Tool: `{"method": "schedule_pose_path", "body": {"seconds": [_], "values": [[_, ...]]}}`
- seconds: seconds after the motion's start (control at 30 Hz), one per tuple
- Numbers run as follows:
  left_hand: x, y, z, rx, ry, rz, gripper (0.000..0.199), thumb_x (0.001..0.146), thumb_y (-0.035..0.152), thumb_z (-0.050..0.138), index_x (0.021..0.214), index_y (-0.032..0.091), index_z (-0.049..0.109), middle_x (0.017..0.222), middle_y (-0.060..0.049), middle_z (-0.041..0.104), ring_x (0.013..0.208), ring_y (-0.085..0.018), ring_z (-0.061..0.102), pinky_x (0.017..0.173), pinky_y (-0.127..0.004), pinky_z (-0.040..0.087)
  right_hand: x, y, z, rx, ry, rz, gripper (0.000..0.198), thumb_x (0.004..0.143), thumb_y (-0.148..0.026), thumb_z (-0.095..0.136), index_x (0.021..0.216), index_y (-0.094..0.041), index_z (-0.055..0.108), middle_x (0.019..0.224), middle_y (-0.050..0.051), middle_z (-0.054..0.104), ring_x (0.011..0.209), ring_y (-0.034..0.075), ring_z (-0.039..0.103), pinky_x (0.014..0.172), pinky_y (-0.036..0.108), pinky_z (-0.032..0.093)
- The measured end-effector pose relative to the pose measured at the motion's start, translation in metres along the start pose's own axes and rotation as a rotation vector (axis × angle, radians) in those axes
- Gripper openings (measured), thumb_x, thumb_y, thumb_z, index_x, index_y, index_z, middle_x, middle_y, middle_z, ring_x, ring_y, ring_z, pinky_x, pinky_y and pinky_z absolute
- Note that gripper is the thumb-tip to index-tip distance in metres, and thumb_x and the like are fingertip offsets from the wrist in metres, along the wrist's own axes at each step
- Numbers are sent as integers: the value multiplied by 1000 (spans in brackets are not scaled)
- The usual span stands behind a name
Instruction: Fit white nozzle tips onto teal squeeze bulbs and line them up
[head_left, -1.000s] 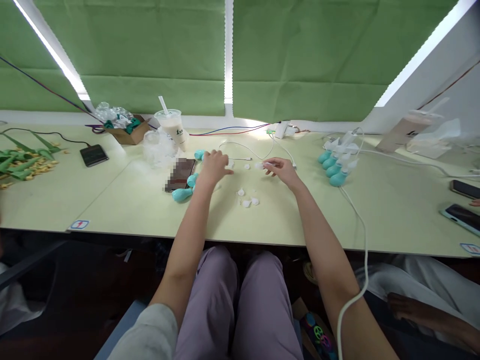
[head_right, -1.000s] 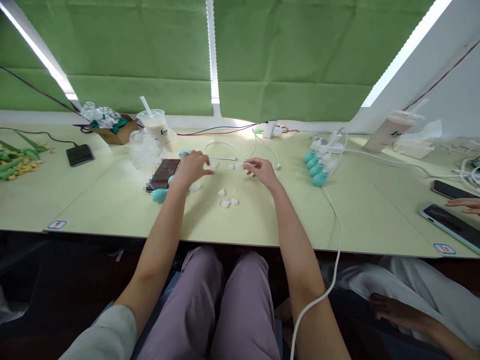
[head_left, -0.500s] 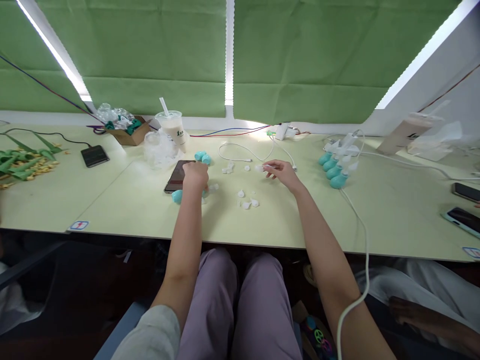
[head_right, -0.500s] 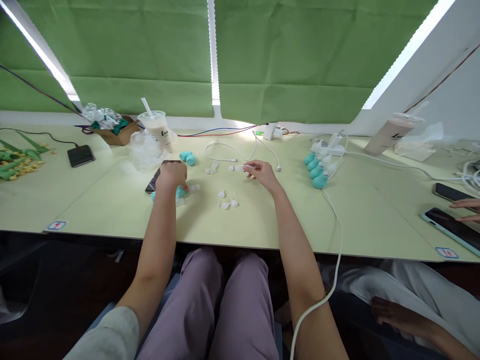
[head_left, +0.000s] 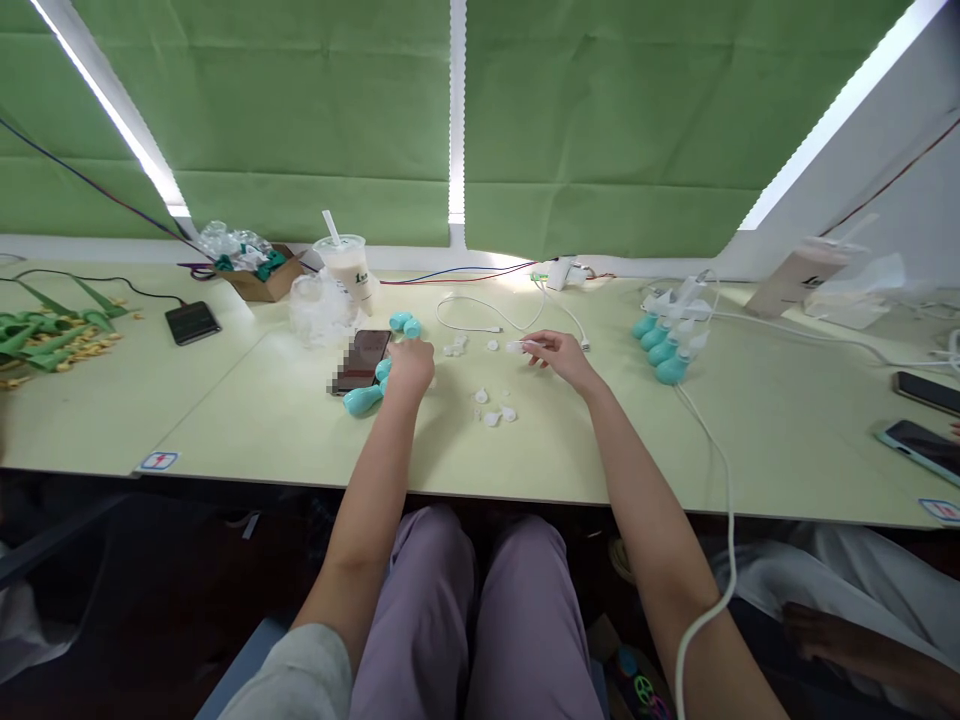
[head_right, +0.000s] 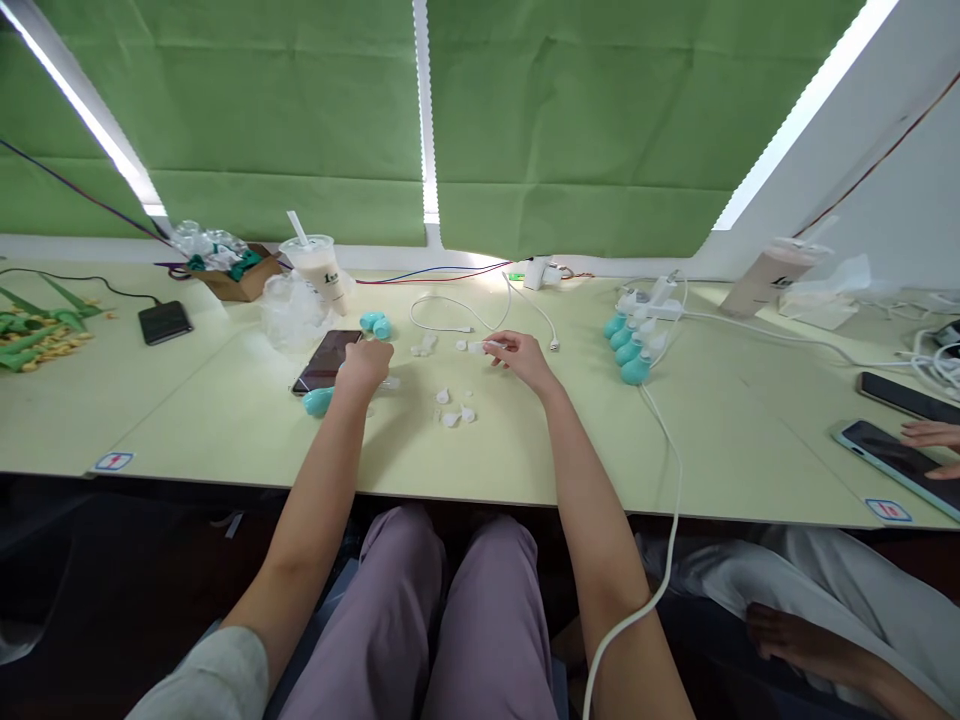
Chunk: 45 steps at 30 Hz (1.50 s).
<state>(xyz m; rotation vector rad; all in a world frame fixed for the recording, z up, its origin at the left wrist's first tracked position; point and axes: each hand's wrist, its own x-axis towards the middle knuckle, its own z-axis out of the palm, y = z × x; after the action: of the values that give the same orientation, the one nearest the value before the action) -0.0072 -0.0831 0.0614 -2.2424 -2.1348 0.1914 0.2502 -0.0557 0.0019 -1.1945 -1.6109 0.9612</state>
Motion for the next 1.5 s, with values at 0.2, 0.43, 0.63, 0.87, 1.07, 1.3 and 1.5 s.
{"method": "schedule_pose_path", "body": {"seconds": [0.2,0.43,0.63,0.87,1.07,1.3,1.5], "values": [[17,-24,3,-296,86,161,42,66,0,50,102,20,59,98,-9,67,94,-22,61,79,-33,46,0,-1,0,0,8,-3,41,68,-52,70,90,-18,69,81,5,70,61,11,62,52,20,46],[32,3,11,-854,277,585,37,65,7,55,100,18,59,94,-2,69,90,-15,63,83,-28,48,-1,-3,8,1,-7,-2,40,67,-50,70,90,-17,70,79,5,69,60,11,61,50,20,45],[45,37,30,-1039,221,679,33,61,12,64,94,12,65,92,-7,70,81,-14,61,79,-29,49,-1,0,6,-25,21,-4,37,68,-48,70,88,-17,70,76,5,69,61,12,62,50,20,45],[60,44,52,-1022,215,547,50,64,15,65,114,14,63,103,-8,66,87,-13,58,87,-30,49,1,4,5,-31,10,-4,38,68,-49,70,89,-17,68,80,5,69,60,11,61,49,19,45],[61,49,57,-903,258,563,32,70,26,66,101,18,69,116,-9,62,105,-20,56,90,-32,47,1,5,6,-33,45,-14,42,65,-52,71,87,-16,68,76,4,67,59,12,61,49,20,46],[54,54,52,-926,258,615,34,78,30,59,109,19,65,108,-5,66,96,-18,58,86,-29,45,1,-2,4,54,87,-69,41,65,-52,71,87,-18,66,75,2,65,62,12,63,51,21,50],[50,58,46,-817,304,572,30,76,36,63,101,19,69,95,-6,65,94,-21,58,86,-32,44,-2,-6,6,14,53,-116,39,66,-52,71,86,-19,65,77,2,65,65,13,63,54,24,54]]}}
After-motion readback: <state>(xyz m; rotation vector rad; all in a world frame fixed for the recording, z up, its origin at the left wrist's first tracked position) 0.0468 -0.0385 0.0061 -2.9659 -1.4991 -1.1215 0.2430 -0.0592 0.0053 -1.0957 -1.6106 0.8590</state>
